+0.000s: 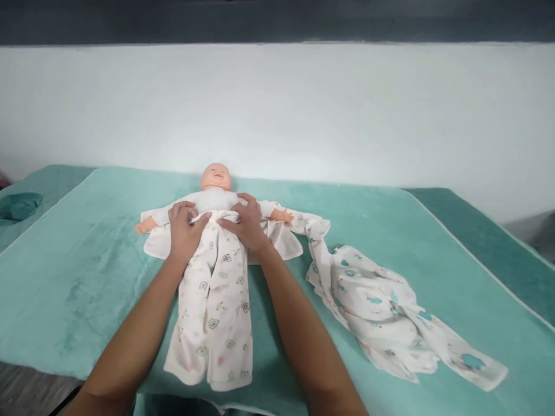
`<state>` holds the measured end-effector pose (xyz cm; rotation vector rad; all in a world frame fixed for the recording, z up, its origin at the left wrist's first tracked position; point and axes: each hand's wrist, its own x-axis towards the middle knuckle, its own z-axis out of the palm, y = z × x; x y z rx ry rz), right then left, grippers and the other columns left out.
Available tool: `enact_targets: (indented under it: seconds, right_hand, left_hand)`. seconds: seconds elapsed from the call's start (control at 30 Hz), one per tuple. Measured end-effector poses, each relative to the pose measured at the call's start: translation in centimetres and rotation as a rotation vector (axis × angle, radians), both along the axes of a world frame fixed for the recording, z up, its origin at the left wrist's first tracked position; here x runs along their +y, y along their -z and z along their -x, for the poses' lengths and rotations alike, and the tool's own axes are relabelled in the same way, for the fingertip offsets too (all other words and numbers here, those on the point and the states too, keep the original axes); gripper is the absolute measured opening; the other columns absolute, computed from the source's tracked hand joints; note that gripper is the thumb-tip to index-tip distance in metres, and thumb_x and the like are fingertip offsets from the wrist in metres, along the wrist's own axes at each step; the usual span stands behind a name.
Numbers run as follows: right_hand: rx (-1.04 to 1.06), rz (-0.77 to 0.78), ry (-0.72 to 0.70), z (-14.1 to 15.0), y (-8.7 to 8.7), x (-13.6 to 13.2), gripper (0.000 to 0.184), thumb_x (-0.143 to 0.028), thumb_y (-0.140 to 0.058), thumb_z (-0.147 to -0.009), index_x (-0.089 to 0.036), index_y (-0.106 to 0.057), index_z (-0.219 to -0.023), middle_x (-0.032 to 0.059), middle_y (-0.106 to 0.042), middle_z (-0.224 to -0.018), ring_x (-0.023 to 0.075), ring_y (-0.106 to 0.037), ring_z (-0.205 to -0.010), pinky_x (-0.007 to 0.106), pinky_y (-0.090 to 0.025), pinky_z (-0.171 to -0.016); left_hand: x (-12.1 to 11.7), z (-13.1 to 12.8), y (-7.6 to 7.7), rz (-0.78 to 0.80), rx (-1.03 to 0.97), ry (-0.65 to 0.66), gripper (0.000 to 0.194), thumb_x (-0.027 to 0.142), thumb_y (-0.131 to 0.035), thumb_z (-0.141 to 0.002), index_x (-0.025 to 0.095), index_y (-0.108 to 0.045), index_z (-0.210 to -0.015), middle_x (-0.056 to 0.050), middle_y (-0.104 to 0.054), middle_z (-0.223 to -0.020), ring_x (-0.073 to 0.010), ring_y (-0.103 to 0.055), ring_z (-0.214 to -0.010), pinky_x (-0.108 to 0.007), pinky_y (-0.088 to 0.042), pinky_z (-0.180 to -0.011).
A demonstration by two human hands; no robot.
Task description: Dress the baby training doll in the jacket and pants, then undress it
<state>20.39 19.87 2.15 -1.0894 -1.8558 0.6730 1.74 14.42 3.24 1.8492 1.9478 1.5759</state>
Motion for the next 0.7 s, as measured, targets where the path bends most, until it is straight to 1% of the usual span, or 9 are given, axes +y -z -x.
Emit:
enact_targets:
  seconds: [0.1,0.17,0.23,0.3,0.4,0.5,0.6,0.7]
  right_hand:
    - [0.043,-0.069,0.047,0.4,-0.1,-0.8,0.037,-0.055,-0.072,-0.084,-0.024,-0.055,-0.075,0.0095,-0.052,-0.123,0.0299,-0.048,-0.124,0.049,-0.038,-0.113]
    - [0.057,-0.111,0.064,0.5,-0.2,-1.2,0.038,-0.054,-0.070,-0.086,-0.025,-0.050,-0.072,0.0071,-0.054,-0.105,0.0272,-0.051,-0.109,0.046,-0.044,-0.105]
    - [0.045,-0.127,0.070,0.5,-0.2,-1.5,0.040,-0.053,-0.067,-0.088,-0.026,-0.044,-0.069,0.0039,-0.053,-0.087,0.0253,-0.051,-0.096,0.044,-0.046,-0.095]
    - [0.022,-0.126,0.079,0.3,-0.1,-1.7,0.045,-0.054,-0.064,-0.090,-0.026,-0.038,-0.066,0.0010,-0.049,-0.074,0.0236,-0.049,-0.086,0.041,-0.046,-0.086]
    - [0.006,-0.121,0.109,0.1,0.1,-1.7,0.052,-0.056,-0.062,-0.090,-0.026,-0.030,-0.063,-0.0017,-0.041,-0.066,0.0201,-0.046,-0.074,0.037,-0.043,-0.076]
    - [-0.002,-0.062,0.100,0.0,0.3,-1.7,0.056,-0.059,-0.058,-0.091,-0.025,-0.026,-0.060,-0.0030,-0.035,-0.060,0.0166,-0.041,-0.065,0.033,-0.036,-0.066]
    - [-0.008,0.036,0.046,-0.3,0.2,-1.6,0.058,-0.061,-0.049,-0.096,-0.024,-0.024,-0.059,-0.0033,-0.029,-0.057,0.0145,-0.036,-0.060,0.031,-0.029,-0.059]
    - [-0.025,0.140,-0.045,-1.2,-0.4,-1.5,0.058,-0.063,-0.046,-0.098,-0.023,-0.027,-0.059,-0.0038,-0.030,-0.057,0.0132,-0.035,-0.059,0.029,-0.028,-0.058]
  left_hand:
    - [0.0,0.1,-0.1,-0.007,0.084,-0.042,0.033,0.039,-0.066,-0.093,0.024,-0.045,-0.072,-0.006,-0.059,-0.095,-0.0256,-0.054,-0.104,-0.044,-0.042,-0.101]
    - [-0.1,0.2,-0.2,-0.002,0.114,-0.051,0.038,0.040,-0.059,-0.097,0.024,-0.043,-0.067,-0.005,-0.057,-0.085,-0.0247,-0.053,-0.095,-0.043,-0.042,-0.095]
    - [-0.3,0.2,-0.2,-0.003,0.121,-0.066,0.042,0.040,-0.053,-0.100,0.024,-0.039,-0.064,-0.004,-0.056,-0.077,-0.0243,-0.052,-0.090,-0.042,-0.042,-0.091]
    - [-0.4,0.2,-0.2,-0.001,0.104,-0.085,0.044,0.041,-0.049,-0.101,0.025,-0.035,-0.062,-0.004,-0.052,-0.069,-0.0240,-0.051,-0.085,-0.041,-0.041,-0.087]
    - [-0.6,0.2,-0.2,0.009,0.061,-0.109,0.045,0.043,-0.048,-0.100,0.025,-0.031,-0.062,-0.002,-0.046,-0.063,-0.0232,-0.051,-0.079,-0.039,-0.041,-0.083]
    - [-0.7,0.4,0.0,0.039,0.004,-0.127,0.044,0.047,-0.048,-0.099,0.025,-0.034,-0.063,0.000,-0.045,-0.062,-0.0205,-0.049,-0.071,-0.036,-0.040,-0.077]
    - [-0.8,0.6,0.0,0.102,-0.054,-0.129,0.045,0.051,-0.046,-0.099,0.024,-0.035,-0.064,0.002,-0.043,-0.059,-0.0167,-0.044,-0.063,-0.032,-0.036,-0.069]
    - [-0.8,1.0,-0.1,0.157,-0.079,-0.119,0.049,0.054,-0.044,-0.098,0.023,-0.033,-0.062,0.003,-0.037,-0.055,-0.0145,-0.039,-0.058,-0.030,-0.031,-0.064]
